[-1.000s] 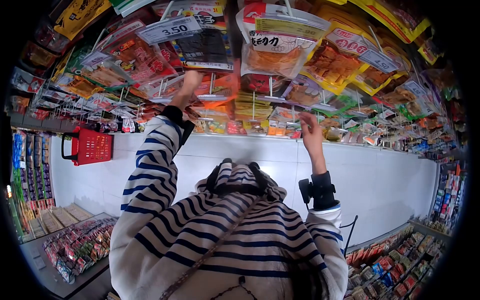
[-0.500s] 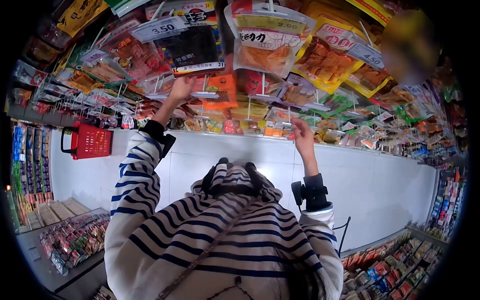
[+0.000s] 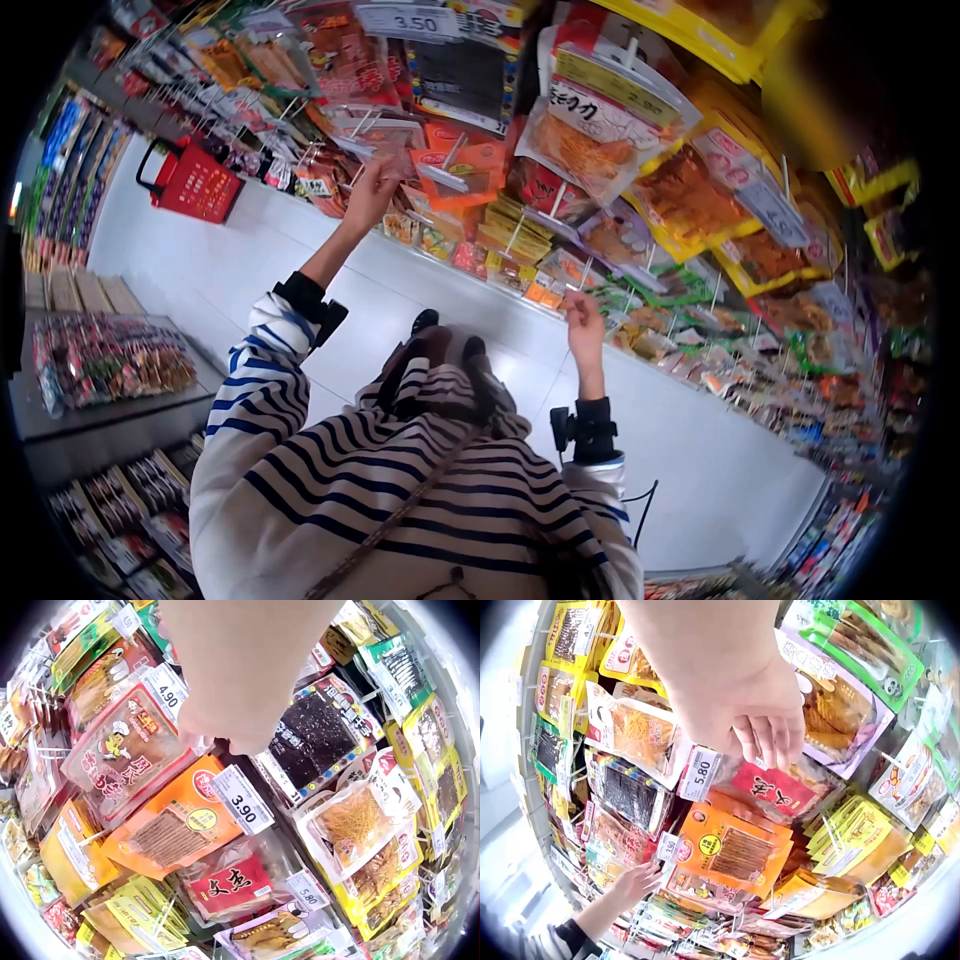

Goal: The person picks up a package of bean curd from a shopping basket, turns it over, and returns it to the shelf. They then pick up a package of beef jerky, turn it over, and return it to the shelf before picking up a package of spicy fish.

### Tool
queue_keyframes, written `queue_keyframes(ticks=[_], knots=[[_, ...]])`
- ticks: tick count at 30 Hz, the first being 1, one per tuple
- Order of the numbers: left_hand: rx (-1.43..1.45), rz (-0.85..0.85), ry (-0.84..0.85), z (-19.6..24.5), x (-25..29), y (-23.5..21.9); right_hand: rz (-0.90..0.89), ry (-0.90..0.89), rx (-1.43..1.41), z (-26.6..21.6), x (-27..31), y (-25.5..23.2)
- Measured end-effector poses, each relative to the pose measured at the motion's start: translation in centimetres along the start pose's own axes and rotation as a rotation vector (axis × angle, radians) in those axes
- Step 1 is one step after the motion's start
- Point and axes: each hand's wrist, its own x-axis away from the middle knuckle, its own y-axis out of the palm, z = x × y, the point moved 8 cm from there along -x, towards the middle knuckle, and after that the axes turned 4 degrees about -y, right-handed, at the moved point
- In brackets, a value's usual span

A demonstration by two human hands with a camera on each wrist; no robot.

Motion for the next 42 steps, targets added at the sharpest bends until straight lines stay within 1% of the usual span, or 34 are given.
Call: queue_keyframes(ticks=[1,3,5,6,9,11,14,17,18,20,21,24,27,31,33,34,37,38,39,41,42], knots=[[0.022,0.017,-0.015,-1.0,1.2,-0.1,-0.026,-0.033,0.024,0.8,-0.2,0.2],[0.072,0.053,-0.037,-3.5,3.5,0.0,-0.073,-0.028,-0.049,1.3,-0.1,1.6],[0.151,0.080,-0.075,-2.5,6.0,-0.8,-0.234,0.082,0.133,2.8,-0.1,3.1],[0.185,0.088,-0.091,-2.1,7.3,-1.3,-0.229,0.075,0.068,3.1,-0.6,3.4],[0.205,0.208,-0.230,-5.3,12.0,-2.5,-0.321,0.049,0.082,1.3,-0.2,6.8],[0.187,0.240,-0.243,-6.3,13.9,-3.8,-0.368,0.036,0.065,0.7,-0.5,8.7],[0.218,0.301,-0.277,-6.7,16.5,-6.0,-0.421,0.009,0.062,0.2,-0.7,11.8],[0.236,0.342,-0.304,-7.9,18.4,-8.0,-0.492,-0.044,0.068,-1.1,-0.5,15.2],[0.242,0.350,-0.315,-8.1,18.9,-8.8,-0.510,-0.028,0.070,-1.9,-0.3,16.3],[0.239,0.376,-0.327,-9.7,19.8,-10.4,-0.565,-0.070,0.038,-3.1,-0.2,18.5],[0.235,0.388,-0.332,-10.1,20.1,-11.4,-0.591,-0.091,0.020,-3.6,0.0,19.7],[0.265,0.424,-0.351,-10.8,21.8,-14.8,-0.596,-0.039,0.013,-4.2,0.4,22.6],[0.257,0.464,-0.345,-12.1,24.1,-19.0,-0.637,-0.044,-0.046,-6.1,1.5,26.7],[0.283,0.549,-0.407,-16.3,28.4,-24.6,-0.726,0.183,-0.204,-8.7,3.7,32.8],[0.278,0.591,-0.434,-18.2,30.6,-27.3,-0.743,0.158,-0.165,-10.7,4.4,35.9],[0.316,0.616,-0.416,-19.3,31.6,-28.6,-0.751,0.150,-0.148,-11.2,4.9,37.3],[0.372,0.705,-0.400,-22.5,34.5,-31.8,-0.775,0.123,-0.163,-11.4,5.9,42.3],[0.399,0.723,-0.405,-23.5,35.3,-32.6,-0.781,0.153,-0.212,-11.1,6.4,44.1],[0.375,0.727,-0.400,-24.3,36.0,-33.3,-0.796,0.135,-0.198,-11.9,6.5,46.2],[0.403,0.738,-0.468,-24.6,37.6,-34.7,-0.824,0.138,-0.151,-13.3,8.2,48.8],[0.406,0.746,-0.478,-25.1,38.4,-35.3,-0.852,0.144,-0.178,-13.8,8.9,50.2]])
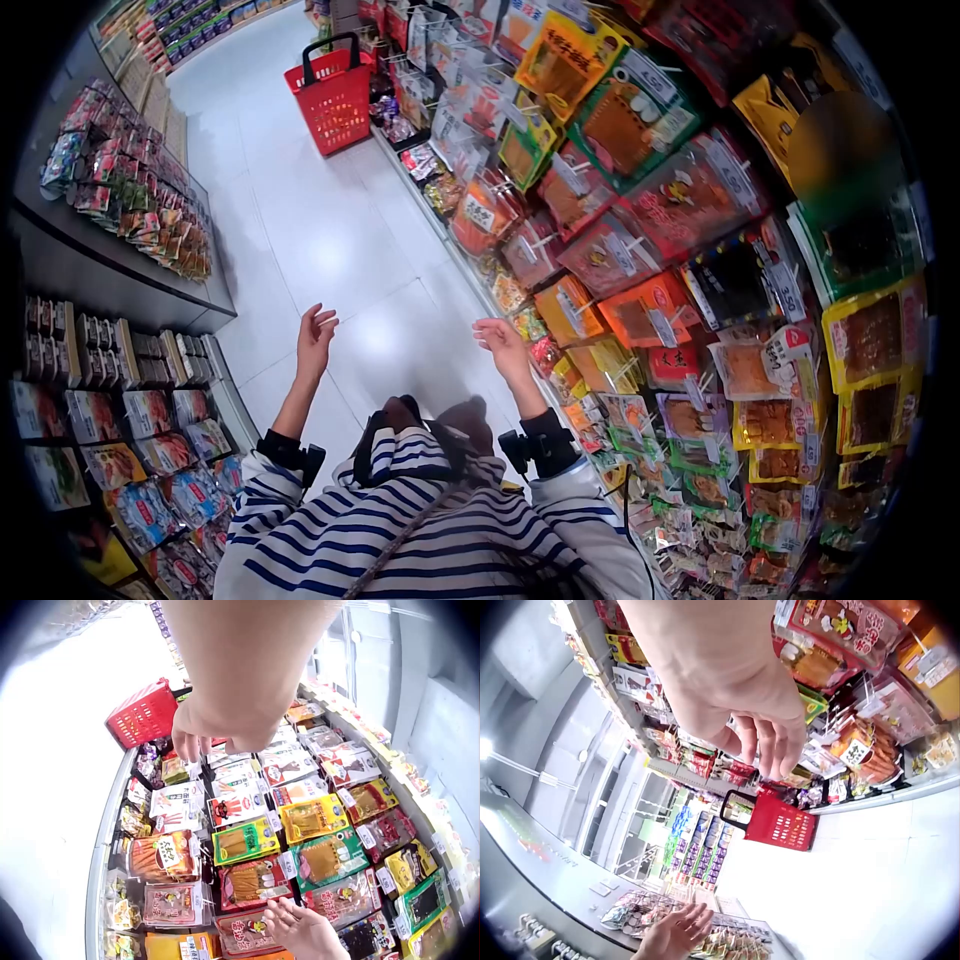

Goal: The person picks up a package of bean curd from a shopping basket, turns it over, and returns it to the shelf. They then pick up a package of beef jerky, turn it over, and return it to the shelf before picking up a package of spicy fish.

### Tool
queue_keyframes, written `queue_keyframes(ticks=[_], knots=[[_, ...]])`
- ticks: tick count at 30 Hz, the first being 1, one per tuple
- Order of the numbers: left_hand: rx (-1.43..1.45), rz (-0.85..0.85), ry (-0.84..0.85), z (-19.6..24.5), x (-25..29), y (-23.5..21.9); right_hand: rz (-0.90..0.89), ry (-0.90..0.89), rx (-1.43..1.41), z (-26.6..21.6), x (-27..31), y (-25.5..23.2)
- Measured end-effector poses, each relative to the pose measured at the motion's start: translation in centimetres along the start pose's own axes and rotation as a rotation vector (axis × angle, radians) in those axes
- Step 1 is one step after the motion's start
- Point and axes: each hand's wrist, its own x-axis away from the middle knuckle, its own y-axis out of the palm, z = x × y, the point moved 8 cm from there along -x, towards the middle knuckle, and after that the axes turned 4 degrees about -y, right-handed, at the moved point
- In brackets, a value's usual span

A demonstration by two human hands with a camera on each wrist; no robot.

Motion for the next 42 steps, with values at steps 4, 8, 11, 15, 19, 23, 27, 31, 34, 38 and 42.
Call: queue_keyframes(ticks=[4,8,11,15,19,23,27,31,34,38,42], knots=[[-0.009,0.062,-0.027,-0.3,-1.4,-4.0,-0.103,0.006,0.046,-0.1,-3.7,4.9],[0.009,0.154,-0.077,-1.2,-3.6,-7.4,-0.181,0.032,0.055,0.5,-8.7,8.9],[-0.006,0.150,-0.108,-1.4,-6.6,-8.4,-0.229,0.036,0.054,1.4,-13.1,11.6],[0.027,0.201,-0.092,-0.6,-15.4,-10.9,-0.256,0.038,0.045,-0.3,-22.6,16.0],[-0.030,0.228,-0.095,1.5,-22.6,-13.4,-0.281,0.042,0.034,-2.2,-30.5,19.2],[-0.011,0.285,-0.034,5.0,-28.8,-16.5,-0.347,0.060,0.045,-3.7,-37.4,23.6],[0.065,0.361,-0.005,5.8,-33.6,-20.1,-0.416,0.047,0.032,-6.6,-42.4,29.4],[0.092,0.386,-0.064,4.9,-39.3,-24.1,-0.450,0.041,0.018,-7.5,-47.7,34.5],[0.070,0.388,-0.066,4.4,-44.8,-28.2,-0.460,0.037,0.044,-8.4,-52.5,38.8],[0.101,0.399,-0.051,5.6,-53.4,-34.6,-0.403,0.050,0.059,-8.4,-61.1,44.5],[0.076,0.371,-0.057,6.7,-61.7,-40.2,-0.436,0.131,0.022,-10.4,-67.4,52.5]])
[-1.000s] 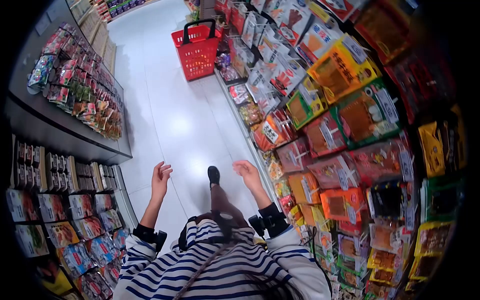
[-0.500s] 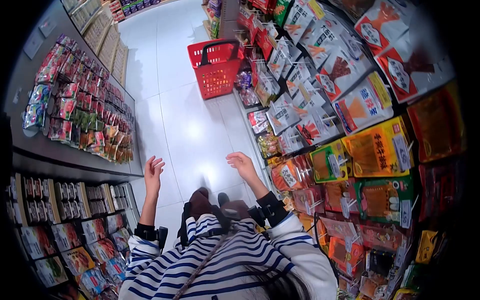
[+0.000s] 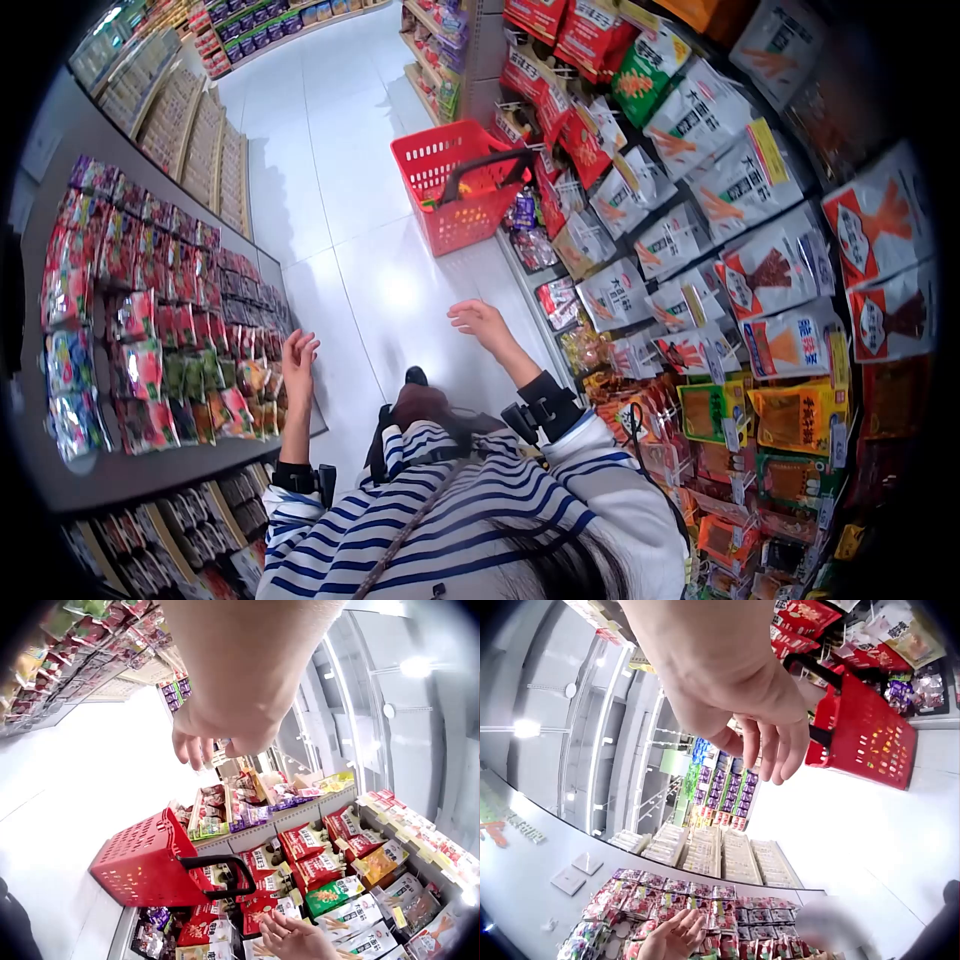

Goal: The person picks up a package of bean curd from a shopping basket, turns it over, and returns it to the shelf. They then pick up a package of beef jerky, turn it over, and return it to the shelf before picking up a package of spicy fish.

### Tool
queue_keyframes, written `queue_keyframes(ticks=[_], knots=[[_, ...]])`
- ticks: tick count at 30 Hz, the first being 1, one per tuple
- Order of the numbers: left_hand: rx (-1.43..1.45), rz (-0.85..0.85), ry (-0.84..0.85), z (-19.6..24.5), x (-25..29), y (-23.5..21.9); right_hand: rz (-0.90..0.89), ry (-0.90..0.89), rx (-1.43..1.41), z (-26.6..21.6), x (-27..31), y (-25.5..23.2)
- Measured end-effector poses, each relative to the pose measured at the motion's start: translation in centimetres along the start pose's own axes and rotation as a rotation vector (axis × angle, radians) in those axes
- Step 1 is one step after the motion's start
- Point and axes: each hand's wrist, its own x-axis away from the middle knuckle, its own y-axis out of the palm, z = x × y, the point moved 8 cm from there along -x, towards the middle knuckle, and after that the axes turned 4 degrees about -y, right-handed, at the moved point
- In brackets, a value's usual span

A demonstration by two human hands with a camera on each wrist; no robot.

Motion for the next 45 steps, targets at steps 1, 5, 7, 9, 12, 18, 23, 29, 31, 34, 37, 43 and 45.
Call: queue_keyframes(ticks=[1,5,7,9,12,18,23,29,31,34,37,43,45], knots=[[-0.007,-0.013,-0.003,0.5,-2.3,-0.1,-0.012,-0.048,0.009,-1.7,-1.9,1.2],[-0.006,-0.150,-0.028,1.5,-10.1,2.3,0.020,-0.125,0.017,-6.2,-7.1,3.3],[-0.024,-0.197,-0.017,3.0,-13.5,4.3,0.079,-0.129,-0.010,-7.1,-9.8,2.4],[-0.013,-0.233,-0.011,3.9,-16.7,6.2,0.110,-0.112,0.011,-7.3,-12.8,1.1],[-0.022,-0.256,-0.015,4.9,-22.1,8.9,0.159,-0.107,-0.005,-8.0,-17.1,-1.0],[-0.035,-0.346,-0.018,7.9,-33.1,16.2,0.242,-0.227,-0.106,-13.8,-26.1,-5.8],[-0.109,-0.507,0.027,10.6,-39.6,22.9,0.337,-0.148,-0.105,-14.3,-31.3,-9.9],[-0.123,-0.563,-0.010,11.8,-45.3,28.9,0.382,-0.117,-0.148,-14.0,-34.8,-13.1],[-0.122,-0.615,-0.032,11.2,-46.8,30.7,0.409,-0.130,-0.164,-14.3,-35.2,-13.7],[-0.122,-0.730,0.004,11.4,-48.7,33.8,0.466,-0.152,-0.139,-14.2,-35.8,-14.7],[-0.155,-0.819,0.033,11.0,-51.6,36.5,0.526,-0.122,-0.178,-13.7,-36.5,-15.4],[-0.154,-1.006,0.028,10.3,-59.1,42.1,0.766,-0.077,-0.263,-15.3,-38.0,-14.9],[-0.170,-1.090,-0.012,8.4,-61.5,43.7,0.838,-0.095,-0.323,-15.3,-39.0,-13.9]])
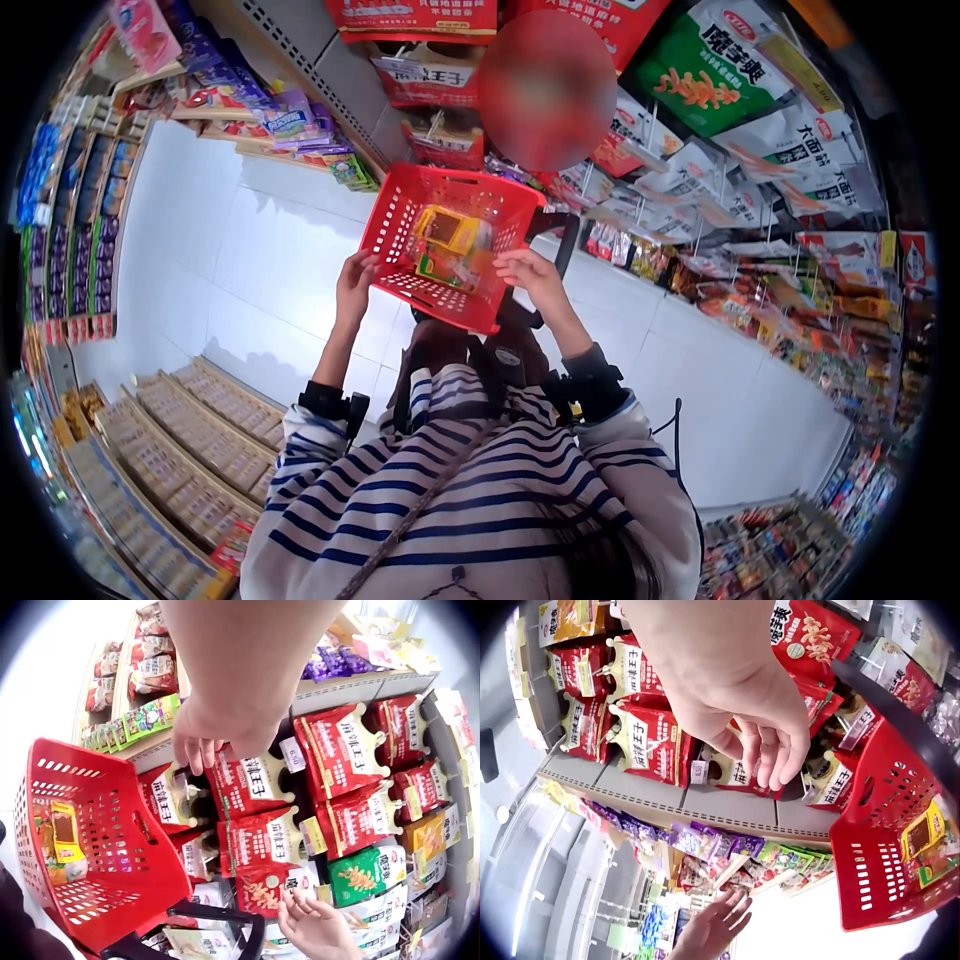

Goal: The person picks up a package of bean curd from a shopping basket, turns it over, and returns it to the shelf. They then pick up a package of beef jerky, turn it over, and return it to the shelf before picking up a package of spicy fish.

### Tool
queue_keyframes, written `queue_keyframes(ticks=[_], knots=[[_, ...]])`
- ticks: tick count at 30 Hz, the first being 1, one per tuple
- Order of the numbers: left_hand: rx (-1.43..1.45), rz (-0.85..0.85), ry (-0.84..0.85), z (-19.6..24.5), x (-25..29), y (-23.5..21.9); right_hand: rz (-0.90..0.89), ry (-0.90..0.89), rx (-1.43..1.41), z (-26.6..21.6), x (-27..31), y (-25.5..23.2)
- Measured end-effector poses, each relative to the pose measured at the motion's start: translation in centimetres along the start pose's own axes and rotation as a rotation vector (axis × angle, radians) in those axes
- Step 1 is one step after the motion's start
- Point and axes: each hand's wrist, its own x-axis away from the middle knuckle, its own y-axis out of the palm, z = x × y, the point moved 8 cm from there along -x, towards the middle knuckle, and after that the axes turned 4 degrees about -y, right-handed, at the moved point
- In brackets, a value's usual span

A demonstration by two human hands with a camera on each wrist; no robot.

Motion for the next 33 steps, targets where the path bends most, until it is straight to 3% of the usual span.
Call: queue_keyframes(ticks=[5,17,20,24,33], knots=[[-0.213,-0.217,-0.103,-4.2,-4.4,-1.0,0.220,0.084,-0.096,2.2,1.0,3.2],[-0.472,-0.462,-0.038,-5.1,-6.9,0.8,0.472,0.047,-0.268,6.1,4.7,5.8],[-0.447,-0.436,0.152,-3.6,-6.5,2.0,0.493,0.017,-0.316,6.5,6.0,5.6],[-0.405,-0.528,0.063,-2.7,-5.4,3.0,0.527,0.000,-0.295,6.6,8.0,5.5],[-0.248,-0.478,0.006,3.3,-4.2,2.9,0.532,-0.010,-0.322,8.6,10.1,5.6]])
